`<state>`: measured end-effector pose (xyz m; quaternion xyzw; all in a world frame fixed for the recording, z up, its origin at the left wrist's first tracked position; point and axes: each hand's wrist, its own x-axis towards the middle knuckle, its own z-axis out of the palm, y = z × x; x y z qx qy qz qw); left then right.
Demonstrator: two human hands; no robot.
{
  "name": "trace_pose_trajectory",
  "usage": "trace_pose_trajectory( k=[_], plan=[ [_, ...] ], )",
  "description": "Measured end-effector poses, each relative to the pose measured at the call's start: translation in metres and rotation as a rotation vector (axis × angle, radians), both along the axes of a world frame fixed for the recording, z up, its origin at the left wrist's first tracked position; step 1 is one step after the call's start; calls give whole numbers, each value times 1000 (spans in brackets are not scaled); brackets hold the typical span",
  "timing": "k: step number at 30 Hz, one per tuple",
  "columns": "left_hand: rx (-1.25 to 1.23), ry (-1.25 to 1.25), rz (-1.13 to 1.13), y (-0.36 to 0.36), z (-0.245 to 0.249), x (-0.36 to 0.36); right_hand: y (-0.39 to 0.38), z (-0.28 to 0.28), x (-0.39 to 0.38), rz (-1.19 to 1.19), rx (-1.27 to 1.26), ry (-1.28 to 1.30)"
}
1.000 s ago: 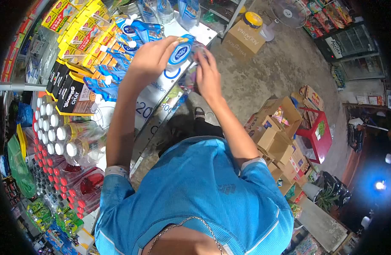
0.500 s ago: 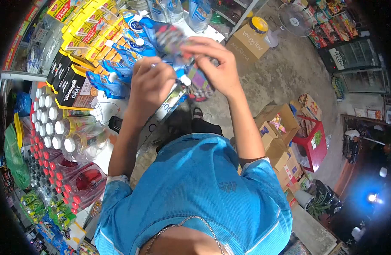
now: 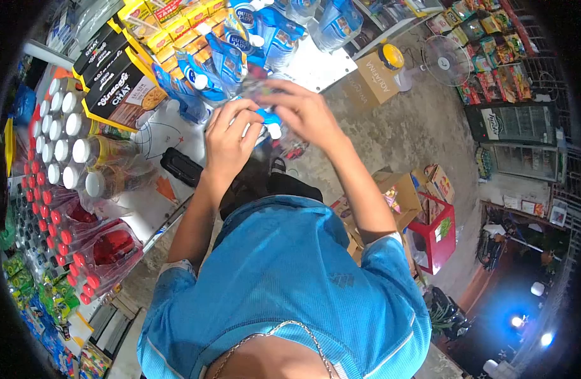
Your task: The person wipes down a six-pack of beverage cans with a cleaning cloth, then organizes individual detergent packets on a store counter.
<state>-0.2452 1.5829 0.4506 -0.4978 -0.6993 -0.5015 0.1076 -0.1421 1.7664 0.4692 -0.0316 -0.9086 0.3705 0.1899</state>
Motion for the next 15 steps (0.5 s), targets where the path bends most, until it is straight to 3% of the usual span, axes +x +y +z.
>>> trace_pose_trajectory(
  k=[3,5,7,10,15],
  plan=[
    [12,-17,-23,-3,-2,1,18,-21,-4,-144,117,37],
    [27,-20,-36,-4,-2,-1,14,-19,0,-240,88,-83],
    [27,-1,-40,-1,-2,-2,-13,5,2,-99,194,-31],
    [27,29,-77,2,-1,-1,-6,-2,7,-55,289,20],
    [-68,196,-16,8,21,5,45,-25,35,-378,466,-122]
  ],
)
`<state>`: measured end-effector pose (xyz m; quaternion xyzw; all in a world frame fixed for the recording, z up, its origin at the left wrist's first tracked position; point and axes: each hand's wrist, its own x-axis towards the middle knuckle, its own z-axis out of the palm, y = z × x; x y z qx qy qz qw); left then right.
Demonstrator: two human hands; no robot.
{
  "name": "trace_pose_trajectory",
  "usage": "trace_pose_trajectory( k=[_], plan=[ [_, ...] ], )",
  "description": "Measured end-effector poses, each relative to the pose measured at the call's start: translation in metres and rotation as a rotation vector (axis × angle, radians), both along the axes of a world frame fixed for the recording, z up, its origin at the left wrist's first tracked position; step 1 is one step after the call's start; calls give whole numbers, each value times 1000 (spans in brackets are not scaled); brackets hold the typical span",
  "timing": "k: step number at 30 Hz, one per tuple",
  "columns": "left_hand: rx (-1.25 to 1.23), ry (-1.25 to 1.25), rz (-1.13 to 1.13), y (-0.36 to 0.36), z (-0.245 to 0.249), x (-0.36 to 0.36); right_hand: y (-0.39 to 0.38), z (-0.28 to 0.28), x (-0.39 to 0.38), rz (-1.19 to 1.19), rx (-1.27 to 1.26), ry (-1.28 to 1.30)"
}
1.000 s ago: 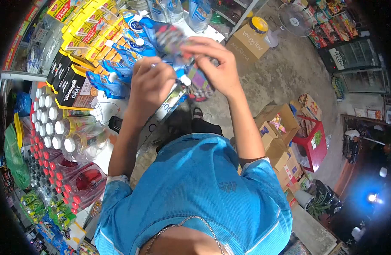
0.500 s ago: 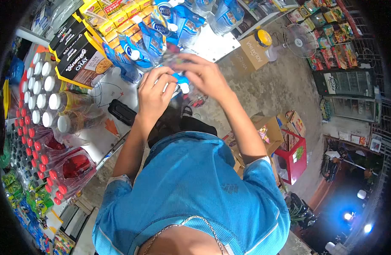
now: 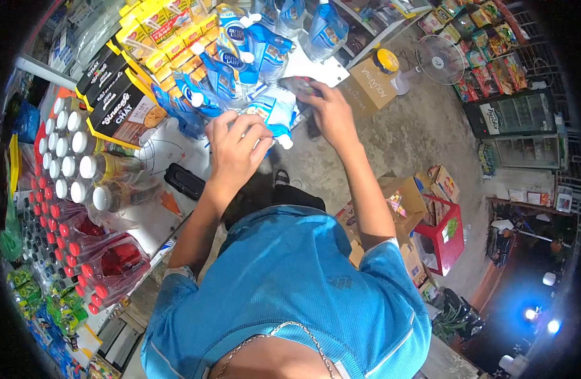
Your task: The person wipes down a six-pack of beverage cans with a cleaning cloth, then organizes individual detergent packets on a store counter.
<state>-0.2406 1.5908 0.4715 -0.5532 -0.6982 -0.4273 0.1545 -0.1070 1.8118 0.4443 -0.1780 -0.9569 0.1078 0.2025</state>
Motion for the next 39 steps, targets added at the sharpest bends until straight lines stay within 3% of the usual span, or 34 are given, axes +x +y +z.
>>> trace_pose_trajectory(
  k=[4,6,10,12,15,19,21,24,28,32,34,37,39],
  plan=[
    [-63,85,-60,17,18,-4,-1,4,31,-81,-44,120],
    [-134,0,-176,28,21,-7,-8,11,42,-182,-421,223],
    [-87,-93,-231,50,29,-11,-21,22,54,-209,-610,363],
    [-274,-235,-190,59,41,-8,-33,41,51,-221,-652,392],
    [-227,-196,-166,87,35,4,-42,57,42,-234,-611,378],
    [-170,-255,-165,112,33,21,-29,74,18,-375,-782,330],
    [-153,-315,-136,118,33,27,-10,89,6,-489,-703,85],
    [-165,-457,-142,119,28,30,17,87,-3,-418,-566,-35],
    [-87,-566,-182,112,23,31,44,90,-14,-247,-298,-69],
    [18,-459,-209,97,29,22,66,116,-37,-78,-60,85],
    [0,-471,-203,89,26,17,72,138,-54,-93,62,-16],
    [-35,-544,-169,75,25,12,108,143,-76,106,298,-55],
    [-29,-560,-152,68,21,10,117,149,-83,140,324,-148]
  ],
)
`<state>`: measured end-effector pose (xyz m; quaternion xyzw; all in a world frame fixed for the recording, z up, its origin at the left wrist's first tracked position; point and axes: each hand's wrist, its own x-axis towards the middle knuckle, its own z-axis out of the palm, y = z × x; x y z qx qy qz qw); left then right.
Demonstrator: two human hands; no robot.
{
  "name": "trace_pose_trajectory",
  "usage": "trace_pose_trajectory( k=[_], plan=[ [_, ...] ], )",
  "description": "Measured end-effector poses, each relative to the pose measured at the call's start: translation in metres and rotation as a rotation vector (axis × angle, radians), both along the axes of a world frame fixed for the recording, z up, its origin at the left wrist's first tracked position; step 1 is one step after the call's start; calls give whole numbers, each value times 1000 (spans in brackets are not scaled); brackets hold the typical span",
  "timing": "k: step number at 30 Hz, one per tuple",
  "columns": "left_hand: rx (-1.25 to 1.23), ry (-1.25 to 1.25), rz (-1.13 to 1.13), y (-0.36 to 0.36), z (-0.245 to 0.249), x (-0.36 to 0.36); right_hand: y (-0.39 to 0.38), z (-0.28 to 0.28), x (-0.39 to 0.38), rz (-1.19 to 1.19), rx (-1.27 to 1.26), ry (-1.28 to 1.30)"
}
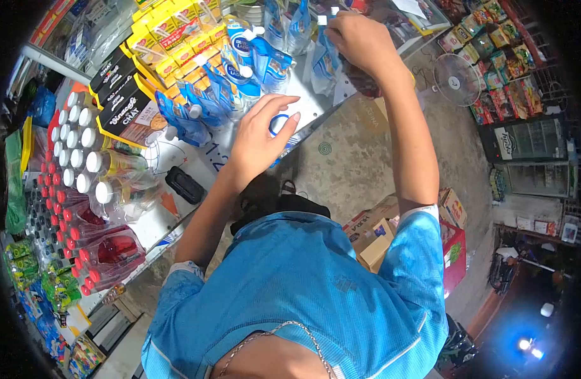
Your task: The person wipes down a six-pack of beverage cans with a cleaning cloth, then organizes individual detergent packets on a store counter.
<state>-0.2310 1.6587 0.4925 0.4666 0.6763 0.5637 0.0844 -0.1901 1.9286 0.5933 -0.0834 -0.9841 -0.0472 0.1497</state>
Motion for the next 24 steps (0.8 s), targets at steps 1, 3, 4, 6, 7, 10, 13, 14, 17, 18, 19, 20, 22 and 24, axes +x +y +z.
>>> trace_pose_trajectory(
  k=[1,3,4,6,7,10,13,14,17,18,19,20,22,24],
  plan=[
    [-3,-15,11,-2,-3,-1,7,-4,-4,5,46,-20],
    [-7,-32,7,-7,-6,-2,17,-22,-12,4,52,-19],
    [-10,-43,2,-8,-7,-3,23,-29,-15,1,61,-12],
    [-24,-36,0,-11,-9,-3,15,-29,-18,-13,52,14],
    [-43,-28,-5,-13,-10,-3,11,-29,-21,-31,38,42],
    [-47,-69,-9,-16,-10,-2,3,-27,-19,-35,57,76],
    [-71,-73,-13,-17,-9,-1,-15,-22,-15,-49,86,162],
    [-68,-71,-9,-18,-11,-1,-27,-20,-12,-60,105,233],
    [-47,-89,-35,-18,-19,-1,-77,-8,-2,-150,61,219],
    [-42,-87,-38,-17,-21,-2,-89,-15,-2,-161,16,217],
    [-36,-81,-43,-17,-21,-2,-98,-24,-4,-166,11,209],
    [-36,-77,-52,-17,-20,-2,-103,-35,-9,-179,19,181],
    [-37,-130,-43,-16,-16,1,-99,-55,-13,-204,29,156],
    [-48,-122,-35,-18,-14,2,-94,-63,-18,-111,12,187]
  ],
)
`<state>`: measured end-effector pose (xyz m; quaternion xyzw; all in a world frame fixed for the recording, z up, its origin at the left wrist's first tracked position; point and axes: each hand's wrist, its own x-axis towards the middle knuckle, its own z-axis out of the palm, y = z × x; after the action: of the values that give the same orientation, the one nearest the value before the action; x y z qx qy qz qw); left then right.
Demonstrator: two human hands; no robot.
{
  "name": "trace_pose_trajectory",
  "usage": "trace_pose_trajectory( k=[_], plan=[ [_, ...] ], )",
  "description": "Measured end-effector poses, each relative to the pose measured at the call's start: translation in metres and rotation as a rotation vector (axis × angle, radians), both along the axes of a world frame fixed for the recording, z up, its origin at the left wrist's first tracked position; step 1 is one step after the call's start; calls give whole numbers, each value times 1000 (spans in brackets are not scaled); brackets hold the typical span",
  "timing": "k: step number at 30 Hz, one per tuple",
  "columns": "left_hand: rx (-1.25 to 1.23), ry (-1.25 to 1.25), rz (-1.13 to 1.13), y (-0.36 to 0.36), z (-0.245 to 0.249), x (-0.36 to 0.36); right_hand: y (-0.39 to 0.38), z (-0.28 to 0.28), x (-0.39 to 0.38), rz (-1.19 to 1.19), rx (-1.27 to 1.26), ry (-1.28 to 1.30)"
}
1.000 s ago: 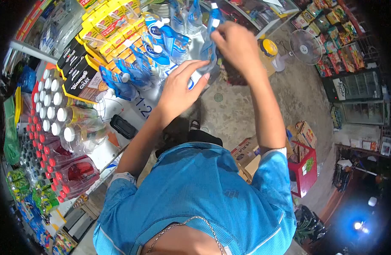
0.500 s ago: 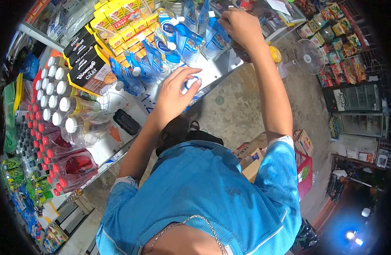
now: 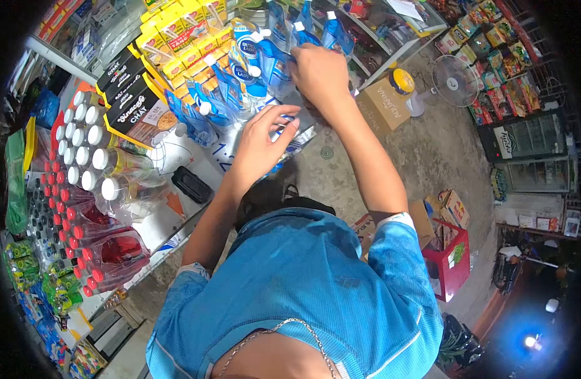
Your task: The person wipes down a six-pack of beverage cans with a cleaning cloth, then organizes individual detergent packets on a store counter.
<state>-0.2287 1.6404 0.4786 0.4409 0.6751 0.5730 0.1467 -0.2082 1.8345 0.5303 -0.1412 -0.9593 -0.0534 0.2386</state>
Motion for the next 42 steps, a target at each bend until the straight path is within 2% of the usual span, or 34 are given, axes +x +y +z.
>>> trace_pose_trajectory(
  k=[2,4,5,7,8,9,11,13,15,17,19,21,22,23,25,27,29,30,31,33,37,39,41,42],
  plan=[
    [-12,4,21,-1,1,-2,-2,1,9,8,-33,9],
    [-10,-181,26,-2,-2,-1,-14,11,26,-18,-98,-8],
    [-14,-187,30,-2,-3,-2,-21,19,36,-15,-102,-14],
    [-151,-260,49,-1,-2,-5,-36,28,58,-82,-154,21],
    [-65,-367,78,2,1,-2,-44,25,68,-97,-147,23],
    [-71,-368,72,4,-1,-3,-54,19,77,-62,-185,28],
    [-99,-523,71,8,-5,-6,-77,11,91,31,-188,85],
    [-137,-428,71,4,7,-5,-92,1,97,120,-239,138],
    [-38,3,93,-5,13,-7,-98,-7,102,147,-261,166],
    [-126,-50,120,-8,21,-8,-102,-15,106,205,-310,109],
    [-138,70,220,-12,22,-13,-95,-25,110,236,-424,94],
    [-188,102,224,-15,20,-17,-86,-36,110,201,-1014,268],
    [-132,221,249,-13,16,-17,-79,-45,106,104,-1156,397],
    [-80,340,286,-13,15,-15,-76,-30,99,-25,-1191,609],
    [-117,381,319,-14,17,-10,-85,-13,87,91,-885,646],
    [-120,481,373,-14,19,-6,-98,-24,78,169,-806,535],
    [-133,491,376,-13,15,-10,-102,-53,70,230,-599,511],
    [-77,568,411,-11,8,-16,-103,-70,70,216,-792,531],
    [-22,646,451,-10,3,-20,-100,-88,72,226,-791,527],
    [-45,682,486,-14,2,-19,-89,-122,80,21,-1022,563],
    [-48,602,464,-11,4,-11,-75,-144,84,-97,-961,602],
    [-227,540,434,-6,10,-11,-83,-116,78,-23,-954,614],
    [-190,499,419,-1,6,-15,-103,-78,75,22,-1006,566],
    [-167,457,397,-3,3,-15,-108,-79,74,66,-908,555]
  ],
)
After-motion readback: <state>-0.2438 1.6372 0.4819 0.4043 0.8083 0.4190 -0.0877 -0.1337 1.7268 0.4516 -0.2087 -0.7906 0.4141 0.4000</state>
